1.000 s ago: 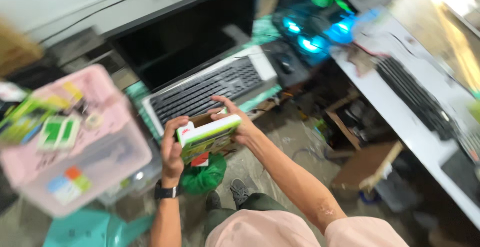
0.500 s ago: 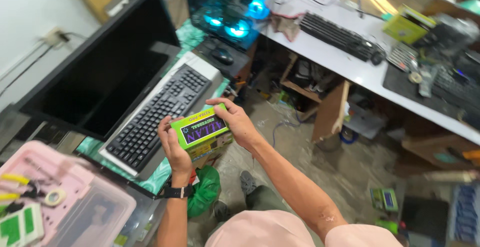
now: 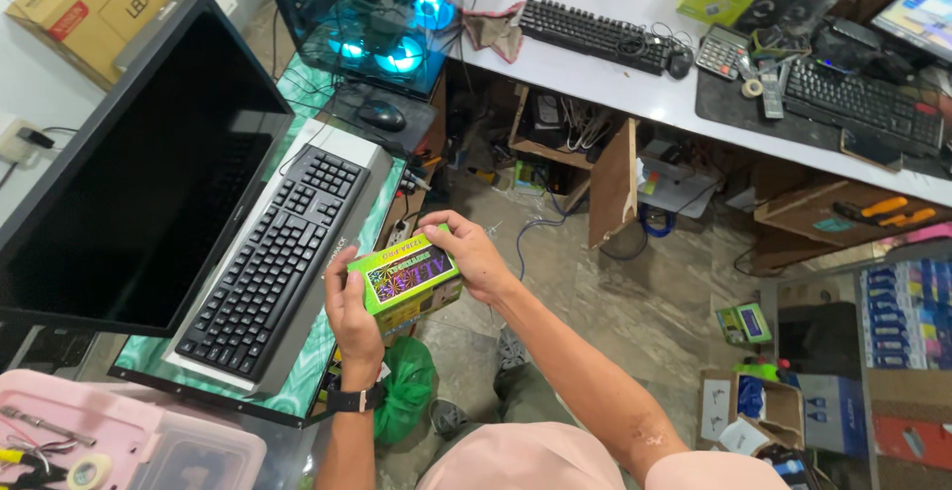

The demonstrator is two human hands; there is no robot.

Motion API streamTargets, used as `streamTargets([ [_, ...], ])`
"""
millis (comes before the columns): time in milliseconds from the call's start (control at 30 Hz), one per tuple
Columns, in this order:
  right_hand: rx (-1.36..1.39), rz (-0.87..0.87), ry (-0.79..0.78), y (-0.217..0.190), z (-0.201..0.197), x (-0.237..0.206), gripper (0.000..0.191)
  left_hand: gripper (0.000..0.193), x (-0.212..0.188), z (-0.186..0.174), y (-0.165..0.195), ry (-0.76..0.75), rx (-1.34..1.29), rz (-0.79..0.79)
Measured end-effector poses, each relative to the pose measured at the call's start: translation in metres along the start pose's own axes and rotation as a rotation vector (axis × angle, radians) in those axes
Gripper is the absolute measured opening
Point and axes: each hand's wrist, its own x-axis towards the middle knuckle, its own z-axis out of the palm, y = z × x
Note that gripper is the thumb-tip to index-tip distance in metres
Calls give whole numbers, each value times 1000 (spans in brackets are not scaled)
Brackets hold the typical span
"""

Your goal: The person untangles and gathers a bundle of cables and adapters from a workbench, then sorts small electronic parts and accessories into plastic storage boxes, moving boxes between a shelf, the floor, and a work counter. They briefly use a computer mouse and keyboard, handle a small product box, and use pliers on a small part.

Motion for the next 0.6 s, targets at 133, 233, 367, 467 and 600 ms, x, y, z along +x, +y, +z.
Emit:
streamTargets([
  [133,7,11,-6,5,-4,-5,15,28,-2,-4,-4,-18,-17,-88],
  [233,-35,-11,-51,5,-7,-8,18,30,-3,-11,-11,-25,-14,-133],
  [367,-214,-8,-48,4,-3,-2,20,29,-4,-17,-21,0,-43,-85],
  [467,-252,7,-65,8,7,5,19,24,-9,-21,-23,106,35,59],
  [600,-224,84,-190,22,24,9,17,21,-16,-42,-13,166,36,85],
])
